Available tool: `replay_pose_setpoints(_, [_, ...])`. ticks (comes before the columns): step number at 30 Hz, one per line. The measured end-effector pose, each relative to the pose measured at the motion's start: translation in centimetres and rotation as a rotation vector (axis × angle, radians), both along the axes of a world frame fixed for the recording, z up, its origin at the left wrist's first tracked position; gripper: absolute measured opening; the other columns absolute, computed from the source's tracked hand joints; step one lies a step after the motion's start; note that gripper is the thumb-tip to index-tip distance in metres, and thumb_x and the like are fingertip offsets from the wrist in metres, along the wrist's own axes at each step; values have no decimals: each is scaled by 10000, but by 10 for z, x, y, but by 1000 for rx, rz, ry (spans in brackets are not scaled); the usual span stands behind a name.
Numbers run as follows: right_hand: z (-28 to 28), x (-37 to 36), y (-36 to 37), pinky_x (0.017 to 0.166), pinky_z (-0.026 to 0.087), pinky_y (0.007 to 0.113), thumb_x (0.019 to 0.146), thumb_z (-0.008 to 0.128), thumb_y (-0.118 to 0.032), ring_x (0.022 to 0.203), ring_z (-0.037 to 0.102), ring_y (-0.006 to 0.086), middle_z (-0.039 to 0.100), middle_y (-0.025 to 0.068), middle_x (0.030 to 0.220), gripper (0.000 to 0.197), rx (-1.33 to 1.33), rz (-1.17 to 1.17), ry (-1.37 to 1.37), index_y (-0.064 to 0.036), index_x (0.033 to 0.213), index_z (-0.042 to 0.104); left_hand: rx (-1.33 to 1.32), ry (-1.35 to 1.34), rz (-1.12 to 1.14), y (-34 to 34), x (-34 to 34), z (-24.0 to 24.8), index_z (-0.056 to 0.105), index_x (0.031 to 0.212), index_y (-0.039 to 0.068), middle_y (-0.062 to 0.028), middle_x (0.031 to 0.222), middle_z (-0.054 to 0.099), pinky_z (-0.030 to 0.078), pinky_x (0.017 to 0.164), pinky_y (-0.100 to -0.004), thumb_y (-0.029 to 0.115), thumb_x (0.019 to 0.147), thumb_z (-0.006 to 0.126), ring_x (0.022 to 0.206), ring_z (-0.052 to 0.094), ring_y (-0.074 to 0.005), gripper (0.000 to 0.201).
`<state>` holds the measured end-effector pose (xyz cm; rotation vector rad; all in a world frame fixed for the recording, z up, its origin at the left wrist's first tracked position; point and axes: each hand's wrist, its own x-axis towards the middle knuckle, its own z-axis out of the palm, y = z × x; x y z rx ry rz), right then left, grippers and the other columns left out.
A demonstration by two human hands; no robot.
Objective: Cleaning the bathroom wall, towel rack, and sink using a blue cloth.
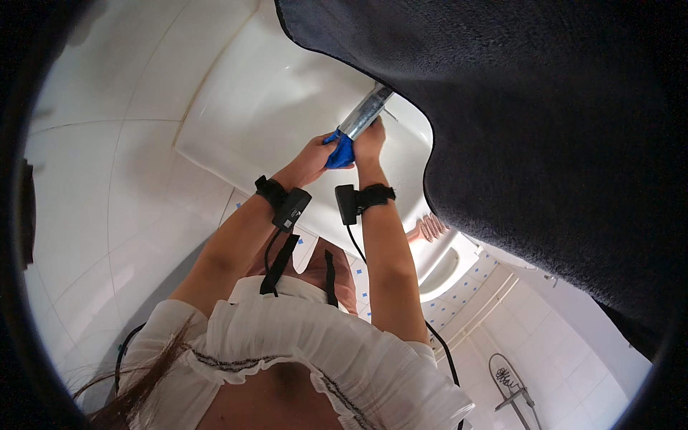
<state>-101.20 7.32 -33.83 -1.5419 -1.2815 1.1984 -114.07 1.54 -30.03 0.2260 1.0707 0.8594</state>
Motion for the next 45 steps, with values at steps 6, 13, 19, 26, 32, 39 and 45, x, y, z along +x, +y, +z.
replay_pose_setpoints(6, [50, -4, -46, 1099, 326, 321, 688, 477, 25, 1263, 467, 253, 524, 124, 1277, 691, -94, 183, 404, 16, 1379, 450, -37, -388, 442, 5, -26, -6, 508, 1285, 69, -123, 1242, 581, 435, 1025, -455, 344, 1040, 380, 1144, 571, -263, 390])
replay_pose_setpoints(13, [83, -33, -70, 949, 363, 473, 948, 520, -192, 1124, 414, 396, 493, 150, 1262, 340, 449, 293, -541, -155, 1284, 553, -85, -339, 191, 2, -2, 22, 503, 1282, 59, -59, 1225, 579, 476, 969, -307, 370, 1059, 314, 1100, 569, -159, 427])
replay_pose_setpoints(19, [56, -26, -36, 886, 387, 458, 950, 494, -194, 973, 487, 354, 610, 114, 1018, 180, 416, 307, -444, -74, 988, 623, 119, -234, 44, 2, -5, 27, 449, 1341, 57, -44, 1232, 565, 475, 965, -300, 279, 1053, 379, 1097, 561, -136, 371])
replay_pose_setpoints(26, [31, -17, -13, 781, 494, 412, 947, 501, -197, 858, 623, 345, 651, 169, 945, 205, 126, 120, -355, -44, 1043, 598, 115, -73, -109, -8, -10, 7, 366, 1423, 88, -51, 1292, 532, 474, 975, -363, 226, 1040, 423, 1155, 545, -175, 411])
replay_pose_setpoints(32, [38, -1, -14, 892, 493, 369, 876, 567, -103, 1051, 616, 295, 640, 124, 1141, 303, -246, -106, 573, -11, 1163, 598, 124, -100, -91, -14, -21, 25, 399, 1389, 76, -73, 1316, 514, 438, 1040, -423, 276, 1040, 422, 1210, 507, -216, 403])
replay_pose_setpoints(39, [79, -31, -65, 1025, 349, 511, 891, 629, -235, 1260, 425, 387, 511, 156, 1314, 222, 534, 432, -456, -175, 1105, 641, 24, -597, 304, -4, -21, -16, 488, 1296, 82, -99, 1250, 555, 442, 1024, -403, 440, 1038, 331, 1151, 548, -240, 469])
replay_pose_setpoints(45, [77, -26, -43, 831, 394, 465, 917, 569, -193, 987, 554, 355, 624, 104, 1030, 109, 600, 428, -489, -123, 992, 604, 68, -455, 211, -3, -9, -4, 523, 1242, 70, -48, 1145, 587, 494, 947, -298, 313, 1057, 336, 1050, 586, -135, 359])
